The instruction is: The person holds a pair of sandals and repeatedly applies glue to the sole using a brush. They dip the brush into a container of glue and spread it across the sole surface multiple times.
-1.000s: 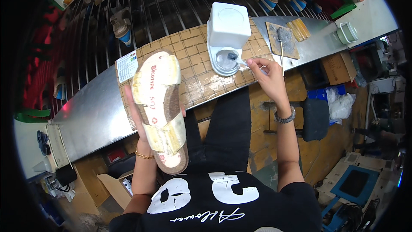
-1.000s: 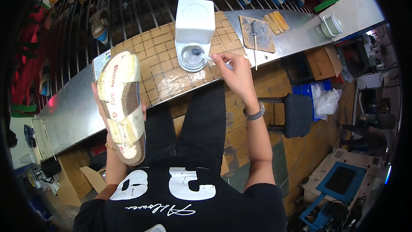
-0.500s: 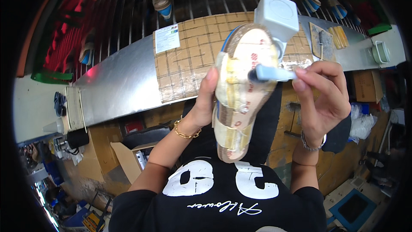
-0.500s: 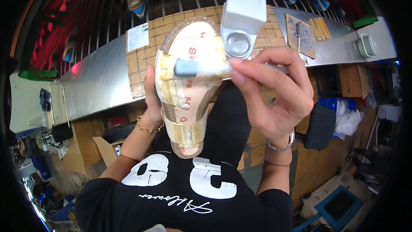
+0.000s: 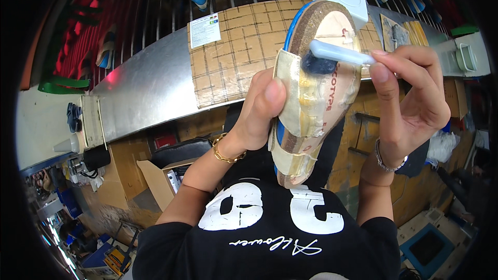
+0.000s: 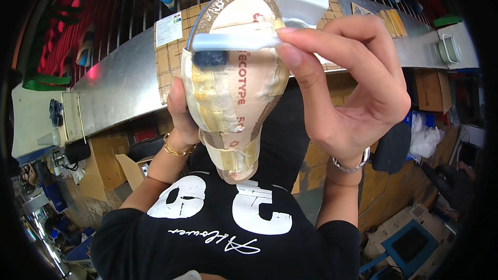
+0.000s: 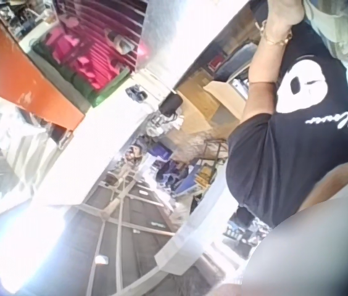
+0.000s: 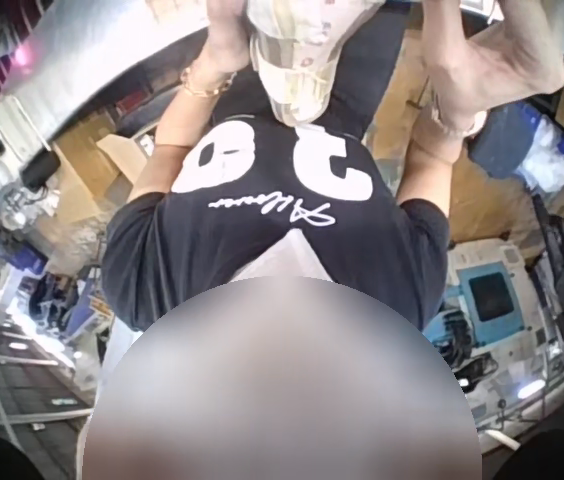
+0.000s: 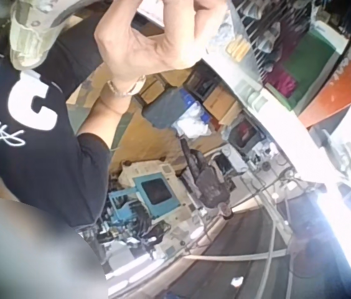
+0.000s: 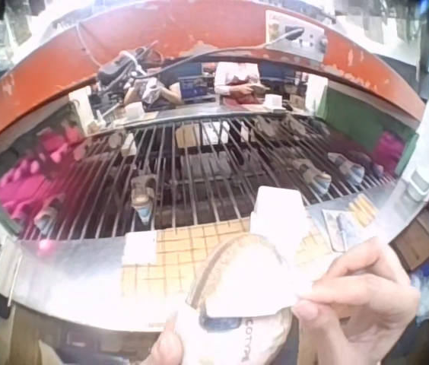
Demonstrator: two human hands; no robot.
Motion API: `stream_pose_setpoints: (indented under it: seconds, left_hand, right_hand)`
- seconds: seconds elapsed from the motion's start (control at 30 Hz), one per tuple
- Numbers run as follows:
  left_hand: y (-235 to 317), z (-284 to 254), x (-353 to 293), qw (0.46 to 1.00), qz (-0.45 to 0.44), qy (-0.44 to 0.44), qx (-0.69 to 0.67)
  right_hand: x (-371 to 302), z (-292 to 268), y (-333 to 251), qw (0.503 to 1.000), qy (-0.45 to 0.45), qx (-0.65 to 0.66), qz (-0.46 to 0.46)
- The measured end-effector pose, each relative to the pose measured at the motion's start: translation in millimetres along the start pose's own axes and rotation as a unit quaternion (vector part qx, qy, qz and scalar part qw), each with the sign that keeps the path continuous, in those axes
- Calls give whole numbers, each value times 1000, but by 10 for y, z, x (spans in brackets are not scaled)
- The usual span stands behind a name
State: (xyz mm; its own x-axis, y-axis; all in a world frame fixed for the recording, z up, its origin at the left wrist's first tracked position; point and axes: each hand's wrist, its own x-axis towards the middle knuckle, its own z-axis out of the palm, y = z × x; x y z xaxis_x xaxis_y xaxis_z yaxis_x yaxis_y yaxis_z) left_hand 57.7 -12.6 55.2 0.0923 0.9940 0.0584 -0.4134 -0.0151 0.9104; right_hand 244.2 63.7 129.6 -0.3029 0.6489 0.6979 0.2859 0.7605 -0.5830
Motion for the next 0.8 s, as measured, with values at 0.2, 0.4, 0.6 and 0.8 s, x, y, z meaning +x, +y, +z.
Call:
stream_pose_setpoints:
  seconds: [0.2,0.4,0.6,0.8]
  left_hand:
    - [4,8,-4,1000,0,-1,6]
    - [10,12,-9,1000,0,1,10]
    - [20,11,-8,1000,-1,1,13]
    - [31,14,-16,1000,-1,-1,14]
  right_hand:
    - [2,-36,23,998,12,-13,-56]
    - [-1,-76,51,997,-19,3,-76]
    - [8,-95,48,997,-41,7,-72]
    - [37,-149,38,995,-68,5,-75]
